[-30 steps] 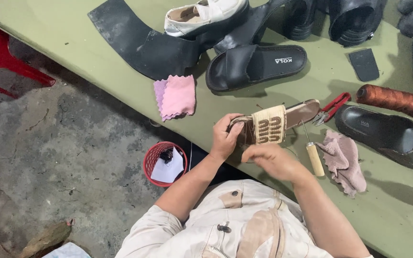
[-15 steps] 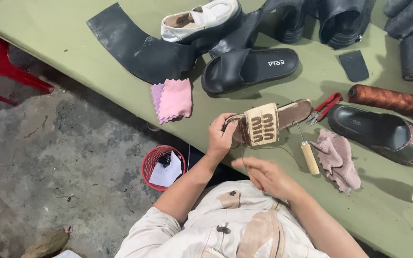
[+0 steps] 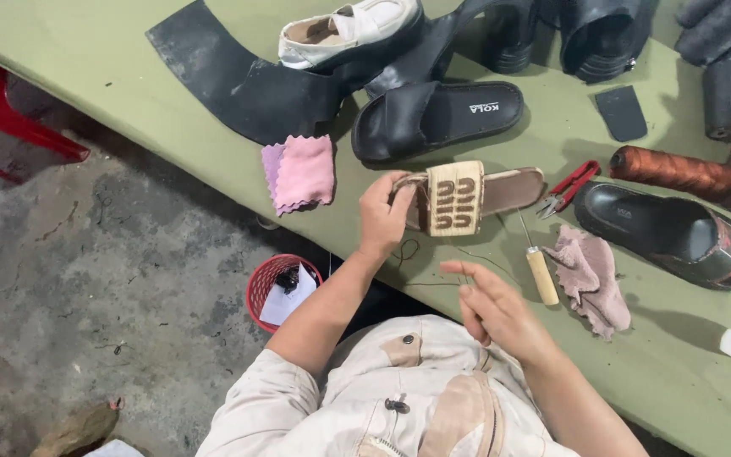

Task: The person is repairing a beige slide sandal by hand-sewing the strap to the sole. They use a needle and thread to stitch the material, pulling the thread tight and cutting excess thread with pliers. The workspace contains various other shoes and tools.

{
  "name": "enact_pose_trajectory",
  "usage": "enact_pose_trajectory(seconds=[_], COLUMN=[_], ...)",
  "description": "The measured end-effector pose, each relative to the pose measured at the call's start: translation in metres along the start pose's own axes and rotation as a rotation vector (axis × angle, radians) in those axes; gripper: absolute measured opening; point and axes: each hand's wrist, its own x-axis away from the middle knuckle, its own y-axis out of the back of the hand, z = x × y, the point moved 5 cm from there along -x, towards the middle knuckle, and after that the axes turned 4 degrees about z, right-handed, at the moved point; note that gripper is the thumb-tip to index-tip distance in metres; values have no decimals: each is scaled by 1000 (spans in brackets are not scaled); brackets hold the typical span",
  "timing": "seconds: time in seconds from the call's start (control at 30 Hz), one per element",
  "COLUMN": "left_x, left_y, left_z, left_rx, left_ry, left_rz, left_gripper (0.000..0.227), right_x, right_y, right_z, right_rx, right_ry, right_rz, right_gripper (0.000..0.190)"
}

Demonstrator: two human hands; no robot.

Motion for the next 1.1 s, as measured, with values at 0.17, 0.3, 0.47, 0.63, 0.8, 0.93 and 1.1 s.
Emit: enact_pose_trajectory(seconds=[0.17,0.3,0.47,0.63,0.8,0.93,1.1], left_x=[-15,-24,-41,-49,-71,-73,-77], left_y=[1,-3,-2,-1,4,10,9], left_z=[-24,-32,-12,-19,10,5,-24], left_rx=[-68,-95,-143,-171,-260,-221,-218], left_ry=[-123,-85,-70,-92,204,240,149], left_rz=[37,83,42,50,88,129,237], left_gripper=[18,18,17,16,21,21,22], right_x=[-4,16,31,29,73,92,117], right_y=[12,-5,-19,4,-20,9,85], right_z=[-55,-18,12,-27,27,30,-17], right_rx=[-84,446,447,206,292,257,456], right_ry=[110,907,681,80,963,843,298], right_rz=[-16,176,298,52,507,559,189], right_gripper=[37,52,27,50,39,55,39])
